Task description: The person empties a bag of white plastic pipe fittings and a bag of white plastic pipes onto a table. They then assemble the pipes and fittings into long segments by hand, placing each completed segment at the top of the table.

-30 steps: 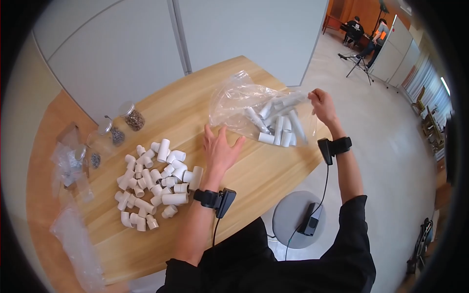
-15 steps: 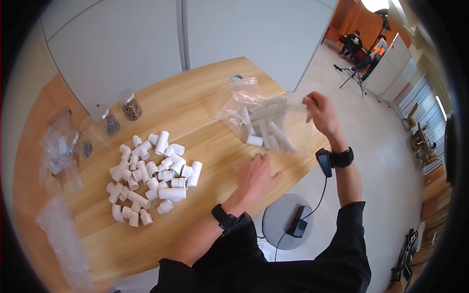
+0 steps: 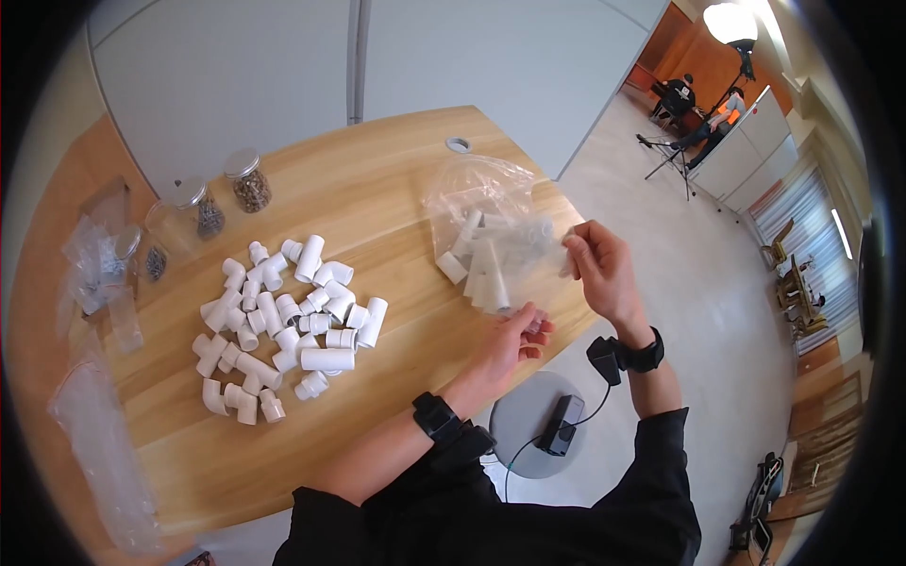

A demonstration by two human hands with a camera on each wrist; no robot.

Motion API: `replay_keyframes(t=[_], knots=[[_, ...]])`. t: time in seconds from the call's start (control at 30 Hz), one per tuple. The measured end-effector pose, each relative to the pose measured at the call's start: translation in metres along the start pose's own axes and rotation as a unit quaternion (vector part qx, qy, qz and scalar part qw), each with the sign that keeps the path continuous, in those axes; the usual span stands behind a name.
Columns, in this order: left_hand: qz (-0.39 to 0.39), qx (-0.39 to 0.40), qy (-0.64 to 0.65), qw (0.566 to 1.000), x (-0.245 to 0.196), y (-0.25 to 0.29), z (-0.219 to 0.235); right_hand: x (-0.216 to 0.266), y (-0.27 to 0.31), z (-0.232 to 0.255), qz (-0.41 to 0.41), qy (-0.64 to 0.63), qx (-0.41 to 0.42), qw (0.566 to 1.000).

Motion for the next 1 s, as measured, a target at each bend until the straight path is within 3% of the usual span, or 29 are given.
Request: replay_keyframes(t=[0.07,0.13,0.17,0.23,0.27,0.37,0.4,0.47,0.53,0.6,0.73,0.8,0.83,0.93,1.0], knots=[[-0.037,-0.034,-0.013,0.999,-0.01,0.005,0.003,0.0,0.004,0.0,0.001,0.028,0.013,1.0],[-0.063,-0.04,-0.019,0.997,-0.022,0.011,-0.003,0.013,0.01,-0.002,0.105,0.139,0.009,0.985],[-0.087,-0.046,-0.026,0.995,-0.032,0.016,-0.007,0.015,0.012,-0.003,0.105,0.141,0.012,0.984],[-0.107,-0.046,-0.047,0.992,-0.048,0.023,-0.016,0.029,0.023,-0.01,0.184,0.175,0.023,0.967],[-0.126,-0.045,-0.072,0.988,-0.056,0.025,-0.018,0.029,0.026,-0.012,0.184,0.176,0.027,0.967],[-0.171,-0.055,-0.144,0.973,-0.069,0.025,-0.019,0.011,0.034,-0.033,0.081,0.077,0.162,0.98],[-0.172,-0.057,-0.141,0.973,-0.069,0.023,-0.017,0.01,0.036,-0.037,0.081,0.077,0.165,0.98],[-0.23,-0.049,-0.304,0.923,-0.079,0.026,-0.028,0.006,0.042,-0.049,0.093,0.018,0.182,0.979],[-0.243,-0.06,-0.335,0.908,-0.079,0.03,-0.031,0.001,0.047,-0.057,0.103,-0.011,0.172,0.98],[-0.343,-0.09,-0.456,0.816,-0.089,0.04,-0.041,0.003,0.047,-0.058,0.101,0.089,0.103,0.986],[-0.369,-0.09,-0.477,0.793,-0.088,0.047,-0.048,-0.003,0.036,-0.06,0.167,0.147,0.053,0.974],[-0.382,-0.052,-0.52,0.762,-0.092,0.052,-0.057,-0.02,0.026,-0.05,0.123,0.064,0.058,0.989],[-0.383,-0.052,-0.52,0.762,-0.097,0.055,-0.058,-0.02,0.022,-0.043,0.102,0.038,0.022,0.994],[-0.417,-0.096,-0.52,0.739,-0.119,0.062,-0.051,-0.02,0.012,-0.019,0.061,0.007,-0.02,0.998],[-0.575,-0.19,-0.551,0.574,-0.137,0.08,-0.048,-0.02,0.008,-0.007,0.069,-0.001,-0.024,0.997]])
Point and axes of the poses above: each hand's wrist, its own y-axis away from the middle knuckle, its own z-axis out of the back of the hand, x = y × z, the point moved 8 cm from there along -y, towards the middle knuckle, and after that the axes turned 3 degrees about y, right-handed, at the moved point
